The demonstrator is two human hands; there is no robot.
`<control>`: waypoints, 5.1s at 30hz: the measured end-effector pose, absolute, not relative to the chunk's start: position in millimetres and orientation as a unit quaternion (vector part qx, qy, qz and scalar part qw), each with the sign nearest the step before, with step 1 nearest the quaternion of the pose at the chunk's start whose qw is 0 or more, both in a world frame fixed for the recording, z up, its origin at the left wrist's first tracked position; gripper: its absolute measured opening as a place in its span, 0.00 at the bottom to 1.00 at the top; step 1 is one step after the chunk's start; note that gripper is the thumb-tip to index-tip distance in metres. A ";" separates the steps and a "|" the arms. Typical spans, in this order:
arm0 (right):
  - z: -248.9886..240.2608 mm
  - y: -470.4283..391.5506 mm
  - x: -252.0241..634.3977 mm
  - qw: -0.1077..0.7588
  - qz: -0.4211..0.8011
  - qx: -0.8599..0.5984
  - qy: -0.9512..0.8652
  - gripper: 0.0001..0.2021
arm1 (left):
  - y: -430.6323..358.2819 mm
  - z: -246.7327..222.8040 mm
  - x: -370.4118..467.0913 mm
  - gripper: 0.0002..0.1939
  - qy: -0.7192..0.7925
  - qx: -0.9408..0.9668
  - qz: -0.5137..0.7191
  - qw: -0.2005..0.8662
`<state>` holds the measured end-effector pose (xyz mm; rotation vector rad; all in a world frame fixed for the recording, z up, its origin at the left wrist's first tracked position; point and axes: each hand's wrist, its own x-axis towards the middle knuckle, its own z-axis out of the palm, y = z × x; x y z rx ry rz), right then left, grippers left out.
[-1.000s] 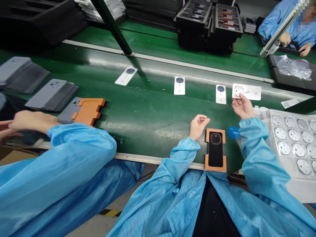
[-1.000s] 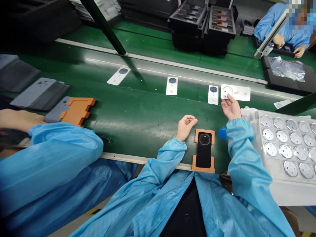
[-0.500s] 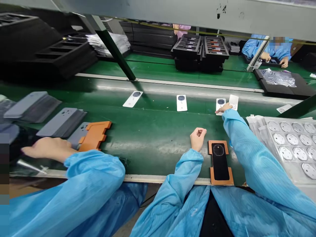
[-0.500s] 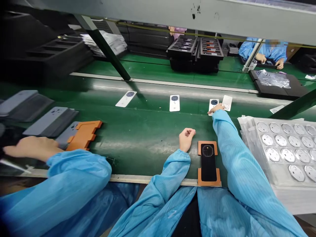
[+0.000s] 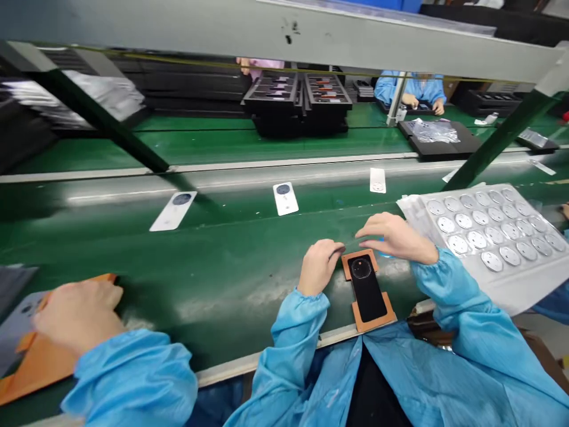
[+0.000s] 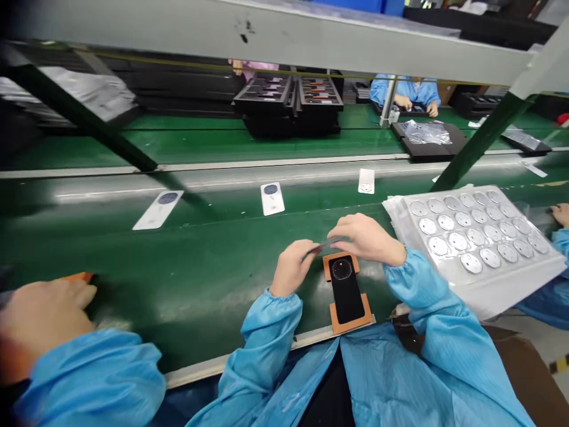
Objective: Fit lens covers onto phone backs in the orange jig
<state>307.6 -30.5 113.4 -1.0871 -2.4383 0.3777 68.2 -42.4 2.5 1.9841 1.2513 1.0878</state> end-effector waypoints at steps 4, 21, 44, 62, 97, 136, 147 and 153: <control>113.9 -23.0 397.8 0.386 0.118 -0.626 -0.668 0.06 | -59.8 -11.8 81.4 0.12 0.477 0.560 0.510 0.447; 99.8 -19.4 445.3 0.396 0.068 -0.728 -0.556 0.13 | -88.6 -6.2 55.9 0.21 0.492 0.288 0.598 0.563; -48.1 -114.5 304.5 0.231 0.070 -0.433 -0.868 0.17 | -90.3 -25.2 68.8 0.23 0.552 0.236 0.621 0.503; 18.7 -112.1 256.6 0.440 0.164 -0.525 -0.710 0.07 | -97.8 -21.3 116.6 0.30 0.495 0.365 0.564 0.551; -19.1 -59.9 357.3 0.256 0.148 -0.782 -0.548 0.05 | -87.6 -27.5 103.5 0.29 0.472 0.240 0.581 0.618; -31.5 -135.7 328.4 0.080 0.066 -0.418 -0.903 0.31 | -128.2 -42.5 103.1 0.22 0.390 0.915 0.086 0.054; -42.0 -152.8 336.5 0.096 0.065 -0.425 -0.898 0.39 | -140.3 -32.0 104.4 0.34 0.397 0.911 0.055 0.095; -48.5 -150.3 337.8 0.109 0.042 -0.417 -0.901 0.38 | -139.2 -29.4 106.3 0.36 0.397 0.911 0.063 0.092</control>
